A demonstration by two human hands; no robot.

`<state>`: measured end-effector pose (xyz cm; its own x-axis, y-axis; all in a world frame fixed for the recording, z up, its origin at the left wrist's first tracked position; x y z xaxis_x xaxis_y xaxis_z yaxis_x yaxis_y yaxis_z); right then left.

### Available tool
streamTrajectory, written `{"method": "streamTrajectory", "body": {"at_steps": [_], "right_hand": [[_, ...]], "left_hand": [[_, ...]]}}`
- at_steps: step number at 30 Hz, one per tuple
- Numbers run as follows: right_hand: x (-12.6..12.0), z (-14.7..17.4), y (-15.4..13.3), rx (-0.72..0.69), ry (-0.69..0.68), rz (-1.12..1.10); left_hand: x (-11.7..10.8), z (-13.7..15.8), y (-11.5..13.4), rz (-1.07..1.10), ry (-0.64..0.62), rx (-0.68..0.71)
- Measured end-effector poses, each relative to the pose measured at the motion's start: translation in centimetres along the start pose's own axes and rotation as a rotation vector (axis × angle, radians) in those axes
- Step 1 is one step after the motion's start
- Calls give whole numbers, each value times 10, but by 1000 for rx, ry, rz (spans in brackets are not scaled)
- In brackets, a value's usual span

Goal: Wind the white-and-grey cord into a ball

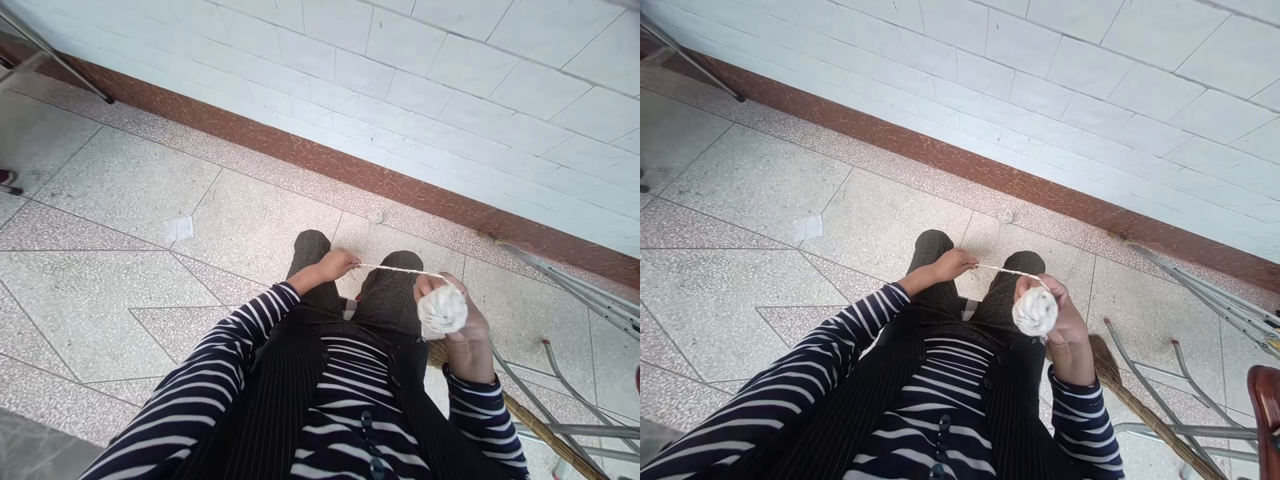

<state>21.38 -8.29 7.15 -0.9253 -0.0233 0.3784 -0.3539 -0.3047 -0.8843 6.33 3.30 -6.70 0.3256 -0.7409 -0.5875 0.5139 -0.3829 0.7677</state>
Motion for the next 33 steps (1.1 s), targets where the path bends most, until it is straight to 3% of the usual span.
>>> {"method": "streamTrajectory", "body": {"at_steps": [3, 6, 8, 10, 15, 20, 24, 29, 33], "right_hand": [[10, -6, 4, 72, -29, -3], [22, -13, 8, 110, -61, 100], [27, -15, 9, 119, -63, 155], [27, -14, 10, 138, -42, 183], [16, -7, 15, 198, 41, 149], [5, -8, 11, 132, 164, 71], [0, -11, 0, 45, 180, 17], [-10, 4, -42, -177, 226, 3], [4, 14, -66, -279, 145, 29]], "left_hand": [[-9, 5, 27, 171, 67, 52], [-18, 12, 91, 399, 72, 323], [-20, 17, 121, 405, 65, 423], [-18, 18, 128, 336, 89, 407], [3, 20, 92, 183, 67, 303], [8, 21, 60, 112, 61, 198], [-7, 14, 45, 20, 115, 161], [-30, -8, -5, -22, 102, -11], [-63, -23, -20, -72, 176, -45]]}}
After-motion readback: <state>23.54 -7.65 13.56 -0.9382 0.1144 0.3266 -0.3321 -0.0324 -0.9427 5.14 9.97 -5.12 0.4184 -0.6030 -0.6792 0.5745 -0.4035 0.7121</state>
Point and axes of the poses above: each hand's wrist, its own z-axis away from the middle knuckle, its own x-axis out of the palm, y = z × x, the point moved 10 cm from there along -z, towards the middle knuckle, and after that the axes turned 5 degrees about -y, right-handed, at the moved point
